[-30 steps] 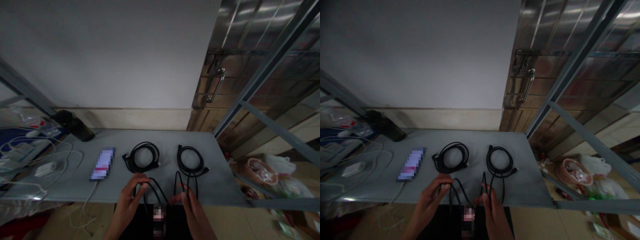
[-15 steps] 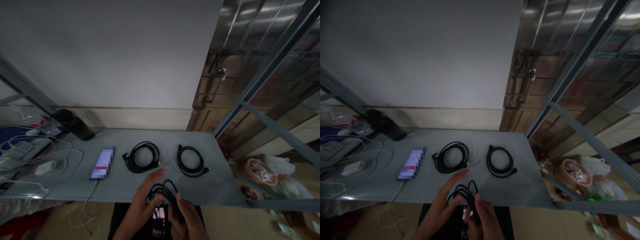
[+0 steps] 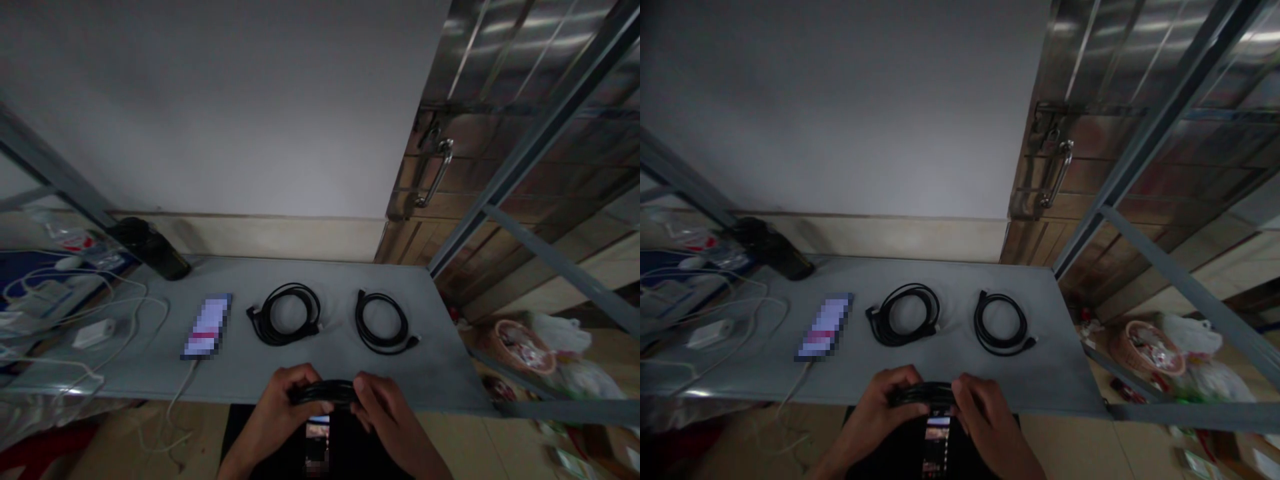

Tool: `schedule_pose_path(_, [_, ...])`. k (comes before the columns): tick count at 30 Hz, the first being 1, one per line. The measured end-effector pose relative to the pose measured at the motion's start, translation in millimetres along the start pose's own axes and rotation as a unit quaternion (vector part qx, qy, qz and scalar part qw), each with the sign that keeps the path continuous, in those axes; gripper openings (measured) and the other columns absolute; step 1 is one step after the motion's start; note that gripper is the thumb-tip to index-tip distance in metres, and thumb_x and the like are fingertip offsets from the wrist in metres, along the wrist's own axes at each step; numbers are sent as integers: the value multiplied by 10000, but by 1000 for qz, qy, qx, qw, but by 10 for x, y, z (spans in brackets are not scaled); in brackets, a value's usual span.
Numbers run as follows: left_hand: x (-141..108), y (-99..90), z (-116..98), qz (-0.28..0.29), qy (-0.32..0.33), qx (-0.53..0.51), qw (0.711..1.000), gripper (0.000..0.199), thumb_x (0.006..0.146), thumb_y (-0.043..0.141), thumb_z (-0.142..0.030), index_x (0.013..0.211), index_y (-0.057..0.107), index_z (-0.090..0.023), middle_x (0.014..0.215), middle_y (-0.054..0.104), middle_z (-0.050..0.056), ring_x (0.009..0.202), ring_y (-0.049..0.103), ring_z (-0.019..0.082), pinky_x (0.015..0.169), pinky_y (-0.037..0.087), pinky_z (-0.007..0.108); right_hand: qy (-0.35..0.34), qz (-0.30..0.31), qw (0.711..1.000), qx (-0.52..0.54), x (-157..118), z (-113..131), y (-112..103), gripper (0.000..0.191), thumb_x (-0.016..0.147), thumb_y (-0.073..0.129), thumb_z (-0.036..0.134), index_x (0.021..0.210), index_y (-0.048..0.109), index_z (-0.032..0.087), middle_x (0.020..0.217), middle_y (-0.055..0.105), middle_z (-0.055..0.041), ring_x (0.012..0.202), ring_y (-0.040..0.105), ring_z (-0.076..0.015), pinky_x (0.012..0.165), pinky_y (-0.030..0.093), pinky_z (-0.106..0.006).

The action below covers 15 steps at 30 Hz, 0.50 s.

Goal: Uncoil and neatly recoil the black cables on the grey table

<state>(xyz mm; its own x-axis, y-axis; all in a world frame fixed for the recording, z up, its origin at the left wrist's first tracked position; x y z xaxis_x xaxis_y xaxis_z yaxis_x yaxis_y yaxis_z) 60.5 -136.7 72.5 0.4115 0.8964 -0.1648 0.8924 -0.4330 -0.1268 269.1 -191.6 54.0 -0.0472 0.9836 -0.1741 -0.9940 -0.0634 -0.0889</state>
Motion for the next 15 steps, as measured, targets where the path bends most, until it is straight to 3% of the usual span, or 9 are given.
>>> schedule_pose_path(4, [28, -45, 30, -27, 17, 1, 999, 558, 723, 966, -662, 679, 650, -204, 599, 548, -46, 603, 474, 140, 586, 373, 251, -91, -17, 994, -65, 160, 45, 72, 560, 1129, 530, 688, 826, 658, 235, 779, 625, 3, 795, 597, -191, 799, 493, -290])
schedule_pose_path(7, [47, -37, 130, -54, 31, 27, 998, 612, 773, 895, -745, 665, 616, -211, 583, 517, -43, 586, 444, 138, 571, 349, 254, -135, -59, 988, -53, 297, -94, 173, 595, 1126, 511, 687, 742, 572, 237, 692, 534, 22, 702, 523, -170, 694, 446, -285])
schedule_pose_path(11, [62, -22, 328, -111, 48, 41, 992, 694, 815, 784, -845, 620, 555, -219, 564, 456, -39, 571, 403, 138, 567, 336, 267, -137, -91, 986, -32, 432, -309, 291, 680, 1097, 443, 779, 661, 404, 258, 608, 368, 48, 601, 380, -145, 564, 326, -284])
schedule_pose_path(15, [92, -48, 537, -178, 50, 24, 982, 764, 820, 691, -939, 595, 533, -226, 579, 430, -24, 598, 414, 156, 587, 368, 286, -128, -111, 985, -15, 475, -378, 312, 739, 1040, 422, 890, 645, 389, 266, 587, 346, 46, 588, 362, -149, 540, 322, -286])
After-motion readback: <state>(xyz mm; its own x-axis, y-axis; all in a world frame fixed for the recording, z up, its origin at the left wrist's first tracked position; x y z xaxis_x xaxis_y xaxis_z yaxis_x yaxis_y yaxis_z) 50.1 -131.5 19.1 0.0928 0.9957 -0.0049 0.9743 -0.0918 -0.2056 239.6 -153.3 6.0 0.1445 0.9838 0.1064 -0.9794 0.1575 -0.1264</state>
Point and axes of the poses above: each hand's wrist, its own x-axis towards the middle knuckle, its own y-axis out of the palm, z = x × y, the point moved 5 cm from there along x, towards the middle knuckle
